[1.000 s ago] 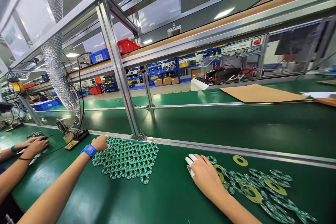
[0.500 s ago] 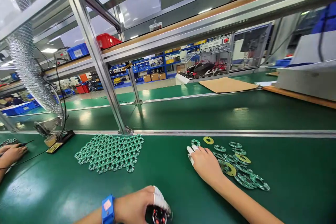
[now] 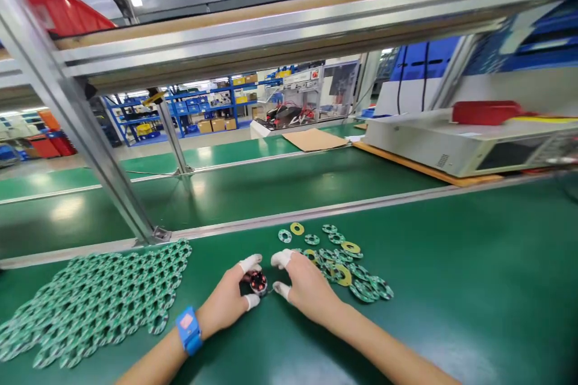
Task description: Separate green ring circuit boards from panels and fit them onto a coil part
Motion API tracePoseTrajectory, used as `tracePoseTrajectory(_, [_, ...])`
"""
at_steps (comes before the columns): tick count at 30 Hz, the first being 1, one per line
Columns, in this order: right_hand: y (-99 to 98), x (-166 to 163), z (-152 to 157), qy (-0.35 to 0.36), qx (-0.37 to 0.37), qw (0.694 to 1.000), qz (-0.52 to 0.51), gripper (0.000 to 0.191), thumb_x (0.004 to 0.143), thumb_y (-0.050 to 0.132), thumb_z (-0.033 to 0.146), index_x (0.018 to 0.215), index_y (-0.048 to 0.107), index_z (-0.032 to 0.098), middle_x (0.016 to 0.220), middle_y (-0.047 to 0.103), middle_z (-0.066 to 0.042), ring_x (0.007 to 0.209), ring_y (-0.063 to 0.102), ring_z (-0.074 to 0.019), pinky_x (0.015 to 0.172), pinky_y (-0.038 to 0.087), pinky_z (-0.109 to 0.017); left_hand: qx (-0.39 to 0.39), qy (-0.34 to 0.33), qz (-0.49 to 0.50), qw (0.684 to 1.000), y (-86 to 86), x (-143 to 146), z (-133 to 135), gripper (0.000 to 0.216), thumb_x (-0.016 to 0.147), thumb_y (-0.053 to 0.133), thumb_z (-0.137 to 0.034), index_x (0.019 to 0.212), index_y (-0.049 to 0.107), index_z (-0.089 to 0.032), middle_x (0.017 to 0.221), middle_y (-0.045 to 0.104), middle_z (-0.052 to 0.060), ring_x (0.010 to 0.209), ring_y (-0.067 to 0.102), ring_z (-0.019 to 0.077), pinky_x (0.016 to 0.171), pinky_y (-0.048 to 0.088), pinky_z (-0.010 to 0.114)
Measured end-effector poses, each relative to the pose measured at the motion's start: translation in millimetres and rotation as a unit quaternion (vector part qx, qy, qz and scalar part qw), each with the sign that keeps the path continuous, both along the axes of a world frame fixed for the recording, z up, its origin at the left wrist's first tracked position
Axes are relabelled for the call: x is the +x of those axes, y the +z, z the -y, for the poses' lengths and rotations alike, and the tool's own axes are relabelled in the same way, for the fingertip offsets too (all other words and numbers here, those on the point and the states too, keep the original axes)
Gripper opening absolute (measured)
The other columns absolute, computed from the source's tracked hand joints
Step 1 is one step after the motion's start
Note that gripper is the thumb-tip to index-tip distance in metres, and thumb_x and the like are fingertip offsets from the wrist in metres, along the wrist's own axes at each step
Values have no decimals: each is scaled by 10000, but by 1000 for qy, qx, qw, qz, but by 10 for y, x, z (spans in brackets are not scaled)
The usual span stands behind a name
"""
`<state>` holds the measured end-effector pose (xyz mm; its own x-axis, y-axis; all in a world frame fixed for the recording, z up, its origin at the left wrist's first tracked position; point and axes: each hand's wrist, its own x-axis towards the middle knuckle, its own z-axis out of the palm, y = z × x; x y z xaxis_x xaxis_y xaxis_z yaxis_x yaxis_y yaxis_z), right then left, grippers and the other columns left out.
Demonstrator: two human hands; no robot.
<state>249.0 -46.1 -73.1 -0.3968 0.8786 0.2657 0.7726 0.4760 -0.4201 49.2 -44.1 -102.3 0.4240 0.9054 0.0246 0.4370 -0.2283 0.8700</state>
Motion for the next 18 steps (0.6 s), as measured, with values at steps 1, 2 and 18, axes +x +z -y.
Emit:
tracePoseTrajectory(1, [21, -12, -3, 20, 5, 1000, -9, 360, 648, 719, 133, 977, 575, 168, 934, 595, -57, 859, 531, -214, 754, 422, -310, 4, -5, 5, 1000, -21, 20, -33, 762, 624, 578, -50, 1342, 380, -212, 1228, 550, 56, 1068, 534, 200, 1020, 372, 343])
tracePoseTrajectory(2, [36, -31, -10, 48, 8, 999, -16, 428, 629, 743, 149, 1014, 560, 174, 950, 591, -55, 860, 526, -213, 745, 425, -305, 10, -13, 8, 1000, -31, 30, -53, 756, 633, 575, -56, 1346, 376, -212, 1248, 540, 55, 1096, 520, 206, 1036, 358, 353])
tracePoseTrajectory(18, [-199, -185, 110, 265, 265, 921, 101, 263, 853, 414, 81, 657, 578, 141, 616, 515, -48, 619, 448, -178, 518, 312, -306, 45, -67, -60, 995, 191, -21, -63, 378, 756, 544, -90, 1106, 604, -221, 1093, 628, 31, 998, 563, 172, 927, 427, 266])
